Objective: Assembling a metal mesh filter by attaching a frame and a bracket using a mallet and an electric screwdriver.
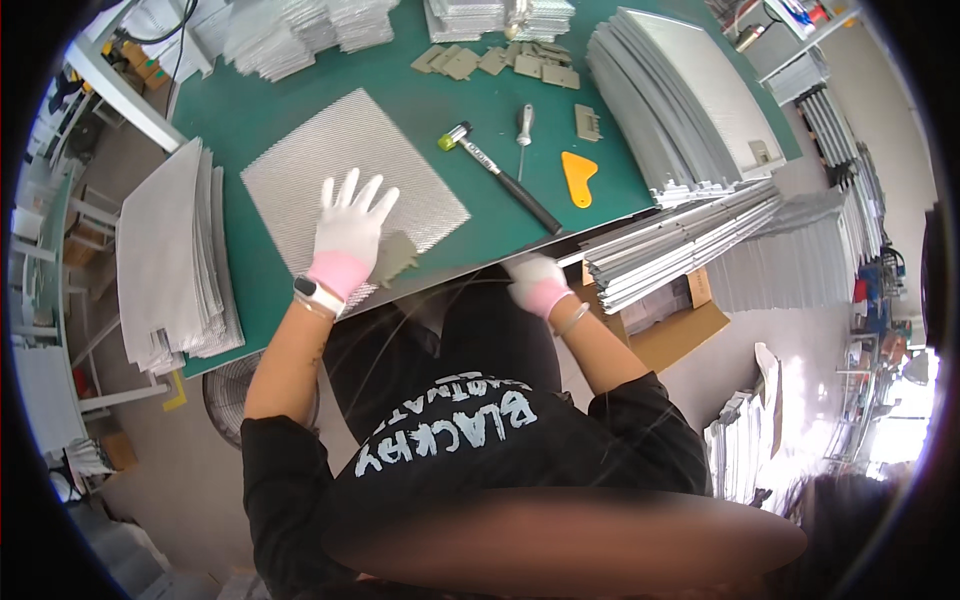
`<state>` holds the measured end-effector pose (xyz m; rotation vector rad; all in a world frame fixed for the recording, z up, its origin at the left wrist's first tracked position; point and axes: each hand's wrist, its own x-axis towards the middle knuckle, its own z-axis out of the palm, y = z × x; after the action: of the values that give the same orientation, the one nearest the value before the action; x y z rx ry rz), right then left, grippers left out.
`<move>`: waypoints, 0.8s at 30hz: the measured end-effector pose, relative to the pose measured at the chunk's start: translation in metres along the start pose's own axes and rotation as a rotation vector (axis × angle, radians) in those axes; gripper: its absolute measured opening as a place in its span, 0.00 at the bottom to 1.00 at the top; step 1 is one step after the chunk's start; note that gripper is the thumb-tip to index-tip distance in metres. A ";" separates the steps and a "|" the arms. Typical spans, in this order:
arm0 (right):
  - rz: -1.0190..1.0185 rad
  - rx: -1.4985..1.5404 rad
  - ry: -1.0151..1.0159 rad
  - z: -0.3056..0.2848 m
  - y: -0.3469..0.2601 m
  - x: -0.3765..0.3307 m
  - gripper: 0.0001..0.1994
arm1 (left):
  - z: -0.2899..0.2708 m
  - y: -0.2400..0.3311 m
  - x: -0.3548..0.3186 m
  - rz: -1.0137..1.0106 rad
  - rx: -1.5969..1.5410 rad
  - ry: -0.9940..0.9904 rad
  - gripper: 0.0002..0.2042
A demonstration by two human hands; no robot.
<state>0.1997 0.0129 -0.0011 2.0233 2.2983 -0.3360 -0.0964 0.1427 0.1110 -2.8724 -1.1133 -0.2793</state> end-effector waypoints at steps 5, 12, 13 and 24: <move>0.278 -0.152 -0.193 0.023 0.097 -0.020 0.10 | -0.024 0.084 -0.032 0.158 -0.461 0.032 0.12; -0.344 0.057 -0.040 -0.065 -0.063 -0.028 0.06 | 0.150 0.153 -0.119 -0.588 -1.828 -0.346 0.19; -0.415 0.039 -0.009 -0.077 -0.088 -0.032 0.05 | 0.123 0.151 -0.101 -0.415 -1.658 -0.316 0.21; -0.812 0.292 0.264 -0.067 -0.181 -0.034 0.07 | 0.064 0.136 -0.124 -0.630 -2.165 0.174 0.23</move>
<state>0.0323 -0.0268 0.0927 1.1478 3.3254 -0.4780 -0.0849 -0.0334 0.0279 -2.5971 -2.4975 -3.4207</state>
